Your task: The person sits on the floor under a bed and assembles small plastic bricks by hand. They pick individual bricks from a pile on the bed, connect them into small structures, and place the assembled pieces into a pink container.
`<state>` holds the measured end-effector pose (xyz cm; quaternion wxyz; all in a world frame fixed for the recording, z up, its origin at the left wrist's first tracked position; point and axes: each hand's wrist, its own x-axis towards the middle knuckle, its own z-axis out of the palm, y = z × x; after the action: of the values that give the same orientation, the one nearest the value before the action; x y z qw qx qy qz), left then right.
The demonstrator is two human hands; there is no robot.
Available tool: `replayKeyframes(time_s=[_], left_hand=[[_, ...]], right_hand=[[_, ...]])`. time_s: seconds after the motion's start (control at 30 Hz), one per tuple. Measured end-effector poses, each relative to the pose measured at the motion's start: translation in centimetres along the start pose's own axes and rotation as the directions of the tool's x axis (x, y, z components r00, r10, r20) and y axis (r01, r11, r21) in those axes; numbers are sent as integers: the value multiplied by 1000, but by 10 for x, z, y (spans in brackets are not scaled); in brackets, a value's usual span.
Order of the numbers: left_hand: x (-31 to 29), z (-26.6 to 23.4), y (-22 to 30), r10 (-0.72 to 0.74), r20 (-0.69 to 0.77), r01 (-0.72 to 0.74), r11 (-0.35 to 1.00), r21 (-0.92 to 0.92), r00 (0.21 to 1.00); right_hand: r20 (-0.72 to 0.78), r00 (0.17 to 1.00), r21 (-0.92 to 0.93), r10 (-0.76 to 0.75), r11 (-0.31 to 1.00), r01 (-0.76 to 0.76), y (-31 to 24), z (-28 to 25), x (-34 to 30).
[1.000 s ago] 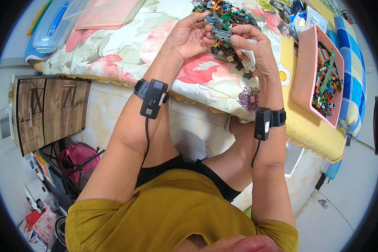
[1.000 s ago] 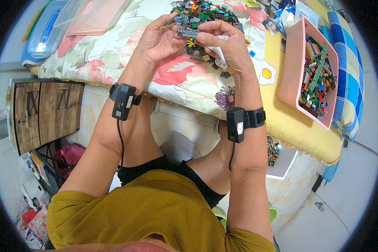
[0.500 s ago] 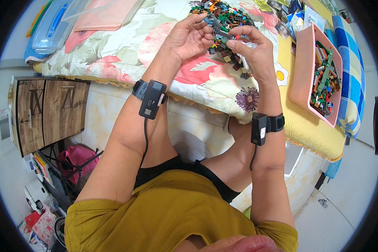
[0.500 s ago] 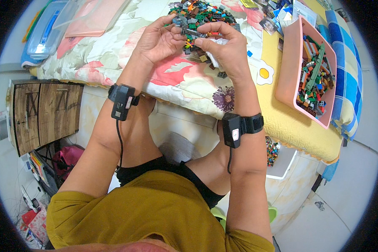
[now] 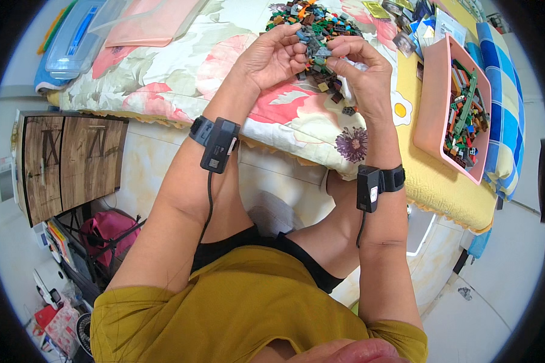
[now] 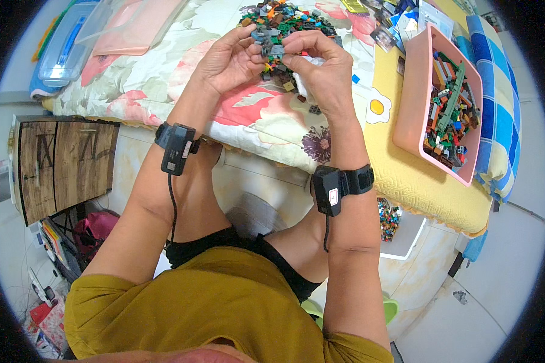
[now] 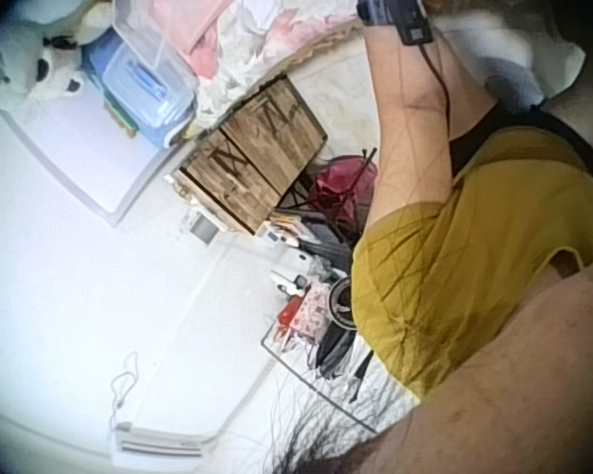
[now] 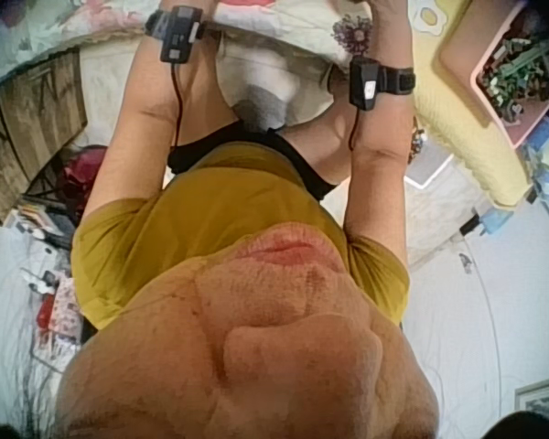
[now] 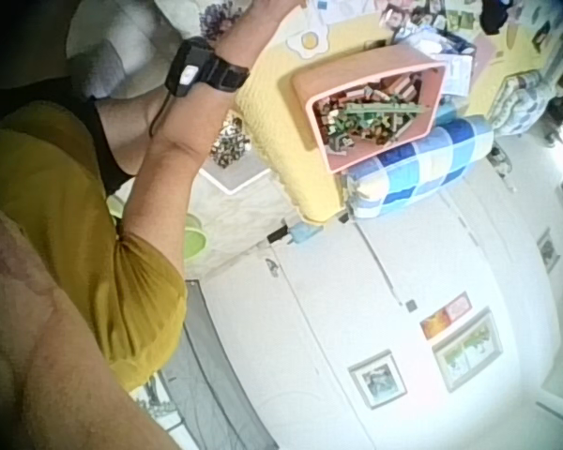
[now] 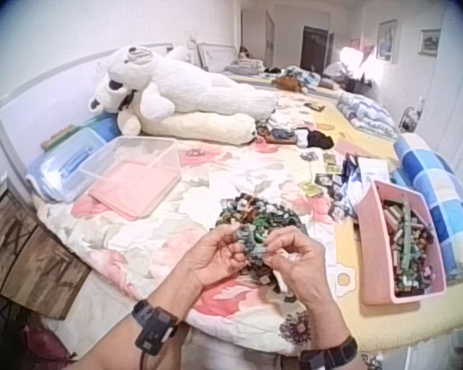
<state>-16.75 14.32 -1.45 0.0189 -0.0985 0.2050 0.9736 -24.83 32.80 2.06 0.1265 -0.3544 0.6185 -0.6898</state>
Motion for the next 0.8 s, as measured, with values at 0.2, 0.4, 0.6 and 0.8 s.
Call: replayKeyframes(time_s=[0.2, 0.4, 0.6, 0.8], left_hand=[[-2, 5, -2, 18, -11, -18, 999, 27, 1000], [-2, 9, -5, 68, -59, -58, 987, 150, 996], [1, 4, -9, 113, -93, -82, 955, 286, 989], [0, 5, -12, 123, -77, -99, 961, 259, 989]], right_hand=[[2, 999, 92, 34, 995, -34, -1, -1, 0], [17, 998, 137, 64, 988, -66, 1, -1, 1], [15, 997, 117, 69, 991, -71, 7, -1, 1], [13, 996, 126, 92, 988, -92, 10, -1, 2]])
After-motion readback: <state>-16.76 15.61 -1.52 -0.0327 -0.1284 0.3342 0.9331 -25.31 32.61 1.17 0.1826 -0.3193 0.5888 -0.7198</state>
